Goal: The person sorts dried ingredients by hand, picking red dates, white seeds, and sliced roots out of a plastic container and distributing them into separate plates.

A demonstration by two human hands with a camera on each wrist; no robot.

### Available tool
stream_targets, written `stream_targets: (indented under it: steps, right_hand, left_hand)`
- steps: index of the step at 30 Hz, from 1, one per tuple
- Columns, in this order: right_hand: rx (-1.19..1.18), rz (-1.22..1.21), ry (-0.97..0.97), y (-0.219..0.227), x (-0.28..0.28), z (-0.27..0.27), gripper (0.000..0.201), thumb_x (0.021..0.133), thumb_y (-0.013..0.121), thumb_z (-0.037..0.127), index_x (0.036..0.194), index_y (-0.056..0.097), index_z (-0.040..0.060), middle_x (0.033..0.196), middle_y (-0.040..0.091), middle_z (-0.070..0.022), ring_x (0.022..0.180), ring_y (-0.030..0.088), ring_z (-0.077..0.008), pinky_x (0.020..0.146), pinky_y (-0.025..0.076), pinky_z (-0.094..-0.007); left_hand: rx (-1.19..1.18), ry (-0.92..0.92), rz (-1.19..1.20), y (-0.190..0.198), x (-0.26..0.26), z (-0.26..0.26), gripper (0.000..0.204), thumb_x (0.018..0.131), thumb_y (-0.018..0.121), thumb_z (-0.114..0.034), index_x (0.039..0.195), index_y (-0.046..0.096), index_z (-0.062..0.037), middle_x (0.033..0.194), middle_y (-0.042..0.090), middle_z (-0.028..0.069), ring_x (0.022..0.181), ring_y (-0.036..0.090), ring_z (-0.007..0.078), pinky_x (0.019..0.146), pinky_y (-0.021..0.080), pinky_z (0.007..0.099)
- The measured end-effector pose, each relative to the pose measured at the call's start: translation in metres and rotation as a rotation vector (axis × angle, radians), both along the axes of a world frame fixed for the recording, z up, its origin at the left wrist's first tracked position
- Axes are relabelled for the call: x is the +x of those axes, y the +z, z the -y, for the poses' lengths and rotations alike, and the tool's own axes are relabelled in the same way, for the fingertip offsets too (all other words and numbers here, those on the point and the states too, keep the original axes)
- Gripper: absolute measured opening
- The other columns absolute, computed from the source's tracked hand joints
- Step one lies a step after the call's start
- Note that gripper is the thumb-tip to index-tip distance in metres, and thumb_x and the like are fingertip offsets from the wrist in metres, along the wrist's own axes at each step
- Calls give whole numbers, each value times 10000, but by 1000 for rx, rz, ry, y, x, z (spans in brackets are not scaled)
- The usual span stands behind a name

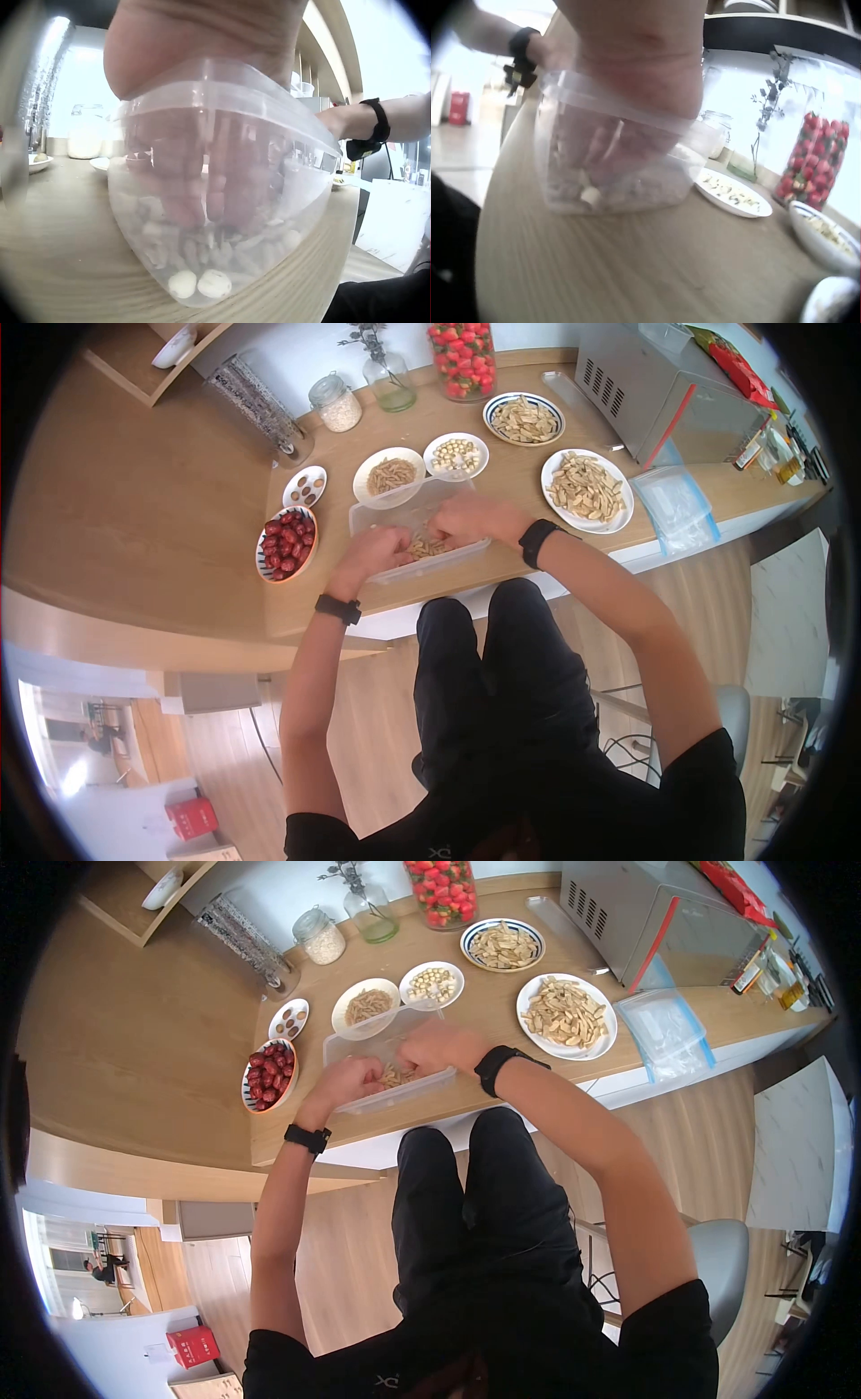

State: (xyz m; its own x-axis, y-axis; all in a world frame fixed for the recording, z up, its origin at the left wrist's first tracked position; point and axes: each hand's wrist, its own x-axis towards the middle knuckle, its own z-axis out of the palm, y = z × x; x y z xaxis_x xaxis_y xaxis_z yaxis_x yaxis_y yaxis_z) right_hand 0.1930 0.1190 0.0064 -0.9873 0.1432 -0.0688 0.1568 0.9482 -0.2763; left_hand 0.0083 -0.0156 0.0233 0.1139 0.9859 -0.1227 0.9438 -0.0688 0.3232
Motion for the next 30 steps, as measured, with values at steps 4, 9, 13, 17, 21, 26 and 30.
stream_targets:
  steps: [4, 9, 13, 17, 21, 26, 30]
  right_hand:
    - [15, -19, 4, -2, -3, 2, 137, 753, 708, 226, 814, 648, 118, 805, 668, -98, 803, 644, -333, 693, 488, -473]
    - [69, -156, -3, -14, 2, -2, 120, 774, 674, 224, 802, 659, 109, 799, 669, -128, 758, 641, -355, 653, 491, -472]
    - [115, -130, -86, -11, -4, 3, 114, 780, 640, 210, 783, 658, 98, 775, 668, -142, 713, 634, -373, 629, 488, -476]
    - [-7, -114, -176, 1, -1, 8, 112, 769, 617, 196, 770, 652, 90, 753, 666, -143, 688, 630, -371, 624, 485, -475]
    - [-96, -199, -186, -1, 1, 7, 94, 737, 651, 155, 804, 652, 90, 763, 674, -122, 724, 642, -340, 639, 489, -457]
    - [-163, -227, -181, -4, -1, 5, 122, 711, 677, 114, 828, 650, 89, 765, 679, -101, 757, 652, -312, 653, 494, -438]
    - [-167, -205, -194, -4, -2, 4, 123, 712, 677, 110, 832, 652, 96, 774, 682, -95, 769, 654, -301, 658, 494, -431]
  left_hand:
    - [-6, -23, -59, 1, -1, 1, 161, 756, 702, -170, 783, 594, -53, 819, 648, 161, 822, 630, 365, 680, 476, 468]
    - [61, -32, -4, -10, -4, -1, 103, 767, 678, -126, 795, 608, -56, 801, 647, 158, 802, 634, 356, 664, 479, 453]
    - [133, 48, 163, -9, -3, 2, 107, 801, 682, -130, 870, 637, -61, 813, 674, 137, 790, 651, 332, 675, 493, 417]
    - [70, 117, 219, -1, -1, 3, 113, 812, 681, -128, 881, 636, -52, 825, 670, 156, 793, 652, 325, 688, 494, 420]
    - [111, 126, 277, -15, -9, 1, 114, 816, 681, -117, 899, 640, -52, 823, 673, 151, 779, 660, 304, 689, 499, 408]
    - [123, 155, 310, -21, -13, -1, 151, 822, 668, -84, 969, 638, -67, 839, 679, 148, 781, 668, 303, 692, 506, 408]
    - [194, 123, 267, -17, -9, 0, 196, 823, 653, -89, 1018, 631, -80, 872, 676, 131, 828, 667, 315, 729, 513, 420]
